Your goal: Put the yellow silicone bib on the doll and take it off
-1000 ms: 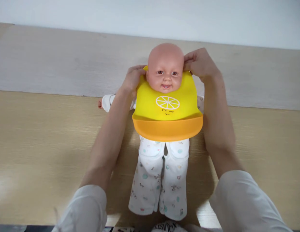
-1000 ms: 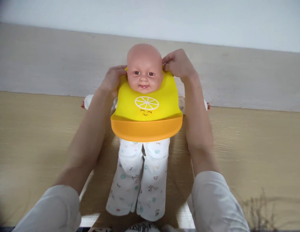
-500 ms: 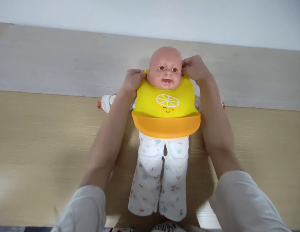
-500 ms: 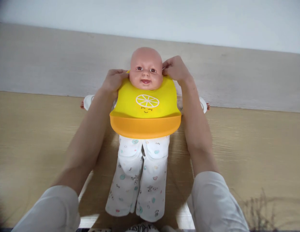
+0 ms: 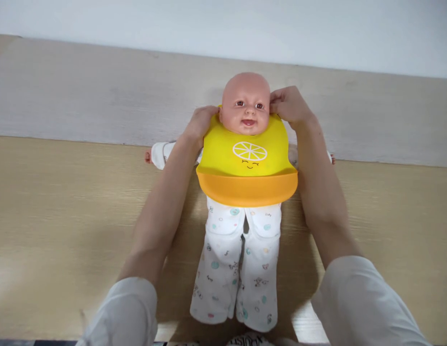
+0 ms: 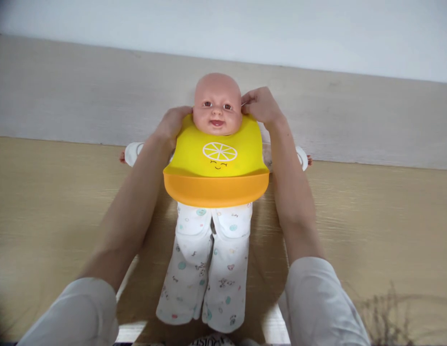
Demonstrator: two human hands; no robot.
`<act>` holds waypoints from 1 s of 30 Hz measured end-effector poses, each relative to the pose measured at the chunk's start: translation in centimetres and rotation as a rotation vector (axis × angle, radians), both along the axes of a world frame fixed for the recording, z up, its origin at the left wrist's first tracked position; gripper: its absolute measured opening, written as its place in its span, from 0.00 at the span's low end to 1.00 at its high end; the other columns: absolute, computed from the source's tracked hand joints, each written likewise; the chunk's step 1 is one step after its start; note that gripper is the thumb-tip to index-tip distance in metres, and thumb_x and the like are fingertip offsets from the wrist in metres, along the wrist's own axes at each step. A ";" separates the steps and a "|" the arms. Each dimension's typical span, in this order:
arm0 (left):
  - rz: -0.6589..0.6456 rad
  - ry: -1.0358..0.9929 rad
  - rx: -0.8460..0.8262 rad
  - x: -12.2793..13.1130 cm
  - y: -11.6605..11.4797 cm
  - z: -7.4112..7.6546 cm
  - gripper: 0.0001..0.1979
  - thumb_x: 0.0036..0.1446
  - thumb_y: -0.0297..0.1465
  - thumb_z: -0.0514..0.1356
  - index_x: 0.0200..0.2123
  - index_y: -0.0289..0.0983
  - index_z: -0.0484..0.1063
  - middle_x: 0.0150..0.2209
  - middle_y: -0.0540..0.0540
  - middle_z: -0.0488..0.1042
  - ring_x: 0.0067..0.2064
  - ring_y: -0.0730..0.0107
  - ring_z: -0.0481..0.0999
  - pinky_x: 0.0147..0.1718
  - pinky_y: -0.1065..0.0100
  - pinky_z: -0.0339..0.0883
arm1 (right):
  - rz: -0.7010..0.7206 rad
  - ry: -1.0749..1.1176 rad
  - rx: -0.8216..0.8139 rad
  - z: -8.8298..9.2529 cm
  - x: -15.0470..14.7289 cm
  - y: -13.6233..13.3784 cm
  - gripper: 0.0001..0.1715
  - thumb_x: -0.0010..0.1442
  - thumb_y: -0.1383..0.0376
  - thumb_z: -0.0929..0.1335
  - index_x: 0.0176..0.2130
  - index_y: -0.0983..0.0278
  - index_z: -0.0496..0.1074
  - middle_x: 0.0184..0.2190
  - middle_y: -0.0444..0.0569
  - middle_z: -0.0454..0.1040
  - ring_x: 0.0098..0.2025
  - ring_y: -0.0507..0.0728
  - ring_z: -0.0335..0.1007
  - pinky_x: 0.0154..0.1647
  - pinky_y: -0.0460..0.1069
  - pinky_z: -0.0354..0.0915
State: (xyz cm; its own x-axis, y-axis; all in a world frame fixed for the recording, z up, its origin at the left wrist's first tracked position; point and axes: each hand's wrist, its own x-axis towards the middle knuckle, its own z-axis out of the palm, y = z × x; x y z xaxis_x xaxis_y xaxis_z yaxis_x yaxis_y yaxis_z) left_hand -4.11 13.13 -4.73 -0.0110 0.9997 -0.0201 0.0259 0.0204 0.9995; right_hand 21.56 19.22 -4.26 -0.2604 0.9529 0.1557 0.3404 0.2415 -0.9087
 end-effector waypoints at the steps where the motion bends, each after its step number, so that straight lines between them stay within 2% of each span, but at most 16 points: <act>1: -0.023 -0.025 -0.025 0.0 -0.1 0.0 0.06 0.54 0.30 0.56 0.27 0.36 0.68 0.25 0.48 0.71 0.36 0.60 0.79 0.31 0.63 0.76 | 0.000 0.002 -0.001 -0.1 0.0 0.0 0.14 0.47 0.60 0.77 0.26 0.68 0.75 0.21 0.43 0.70 0.25 0.48 0.65 0.26 0.43 0.67; 3: -0.064 -0.083 -0.103 -0.1 -0.2 0.1 0.03 0.53 0.29 0.56 0.29 0.36 0.69 0.26 0.48 0.72 0.36 0.61 0.79 0.32 0.64 0.75 | -0.002 0.007 -0.006 -0.1 0.0 -0.1 0.14 0.48 0.60 0.77 0.27 0.69 0.75 0.21 0.43 0.70 0.26 0.49 0.66 0.29 0.44 0.70; 7: -0.033 -0.044 -0.135 -0.3 -0.4 -0.3 0.05 0.53 0.29 0.58 0.26 0.36 0.68 0.24 0.47 0.71 0.33 0.62 0.79 0.31 0.63 0.74 | -0.018 -0.015 -0.041 0.2 -0.4 -0.5 0.10 0.51 0.64 0.75 0.30 0.69 0.77 0.23 0.45 0.71 0.30 0.51 0.70 0.37 0.48 0.72; 12: -0.019 -0.027 -0.141 -0.4 -0.4 -0.6 0.03 0.52 0.29 0.60 0.28 0.36 0.72 0.23 0.48 0.72 0.29 0.64 0.77 0.27 0.65 0.72 | -0.127 -0.122 -0.129 0.7 -1.1 -1.2 0.04 0.51 0.70 0.74 0.31 0.71 0.78 0.25 0.47 0.74 0.26 0.49 0.67 0.36 0.49 0.72; 16: -0.025 -0.018 -0.163 -0.4 -0.6 -0.5 0.02 0.49 0.28 0.62 0.29 0.36 0.72 0.24 0.48 0.74 0.26 0.66 0.75 0.25 0.66 0.70 | -0.104 -0.108 -0.127 0.2 -1.1 -1.4 0.07 0.49 0.68 0.74 0.31 0.70 0.77 0.26 0.47 0.74 0.28 0.52 0.69 0.36 0.50 0.73; 20: 0.051 0.018 -0.197 -0.3 -0.6 -0.5 0.10 0.48 0.25 0.63 0.37 0.34 0.72 0.24 0.48 0.73 0.27 0.65 0.76 0.28 0.64 0.71 | -0.085 -0.107 -0.110 -0.2 -1.2 -1.8 0.09 0.50 0.66 0.73 0.32 0.71 0.76 0.25 0.47 0.73 0.31 0.53 0.70 0.39 0.52 0.73; 23: 0.106 0.067 -0.205 -0.2 -0.2 -0.7 0.12 0.49 0.25 0.62 0.40 0.35 0.71 0.23 0.49 0.71 0.27 0.64 0.75 0.28 0.64 0.71 | -0.131 -0.117 -0.131 -0.3 -1.2 -2.2 0.09 0.51 0.68 0.71 0.34 0.72 0.76 0.25 0.48 0.71 0.33 0.54 0.70 0.42 0.54 0.73; 25: 0.144 0.126 -0.164 -0.4 0.1 -0.8 0.10 0.48 0.24 0.60 0.37 0.36 0.72 0.22 0.50 0.69 0.26 0.66 0.74 0.28 0.65 0.70 | -0.184 -0.123 -0.140 -0.3 -1.1 -2.7 0.09 0.51 0.69 0.70 0.35 0.72 0.75 0.25 0.48 0.70 0.34 0.55 0.70 0.43 0.55 0.72; 27: 0.214 0.235 -0.044 -0.8 0.1 -0.6 0.07 0.47 0.23 0.59 0.31 0.37 0.72 0.23 0.50 0.68 0.28 0.68 0.73 0.31 0.66 0.70 | -0.251 -0.120 -0.117 -0.2 -0.7 -3.6 0.09 0.52 0.69 0.69 0.35 0.72 0.75 0.26 0.48 0.71 0.35 0.55 0.70 0.44 0.55 0.71; 30: 0.257 0.403 0.207 -1.6 -1.5 0.8 0.03 0.49 0.25 0.58 0.26 0.38 0.71 0.27 0.49 0.72 0.34 0.70 0.73 0.38 0.68 0.70 | -0.353 -0.123 -0.004 0.6 0.2 -6.6 0.11 0.54 0.65 0.68 0.36 0.70 0.74 0.33 0.51 0.74 0.38 0.56 0.71 0.46 0.54 0.70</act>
State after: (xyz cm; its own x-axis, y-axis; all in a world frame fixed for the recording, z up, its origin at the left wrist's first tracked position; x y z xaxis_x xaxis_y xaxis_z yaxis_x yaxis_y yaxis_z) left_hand -5.71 11.59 -3.89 -0.2224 0.9465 0.2339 0.4297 -0.1202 0.8949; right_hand 21.74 12.60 -3.65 0.0673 0.9878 0.1401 0.5088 0.0868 -0.8565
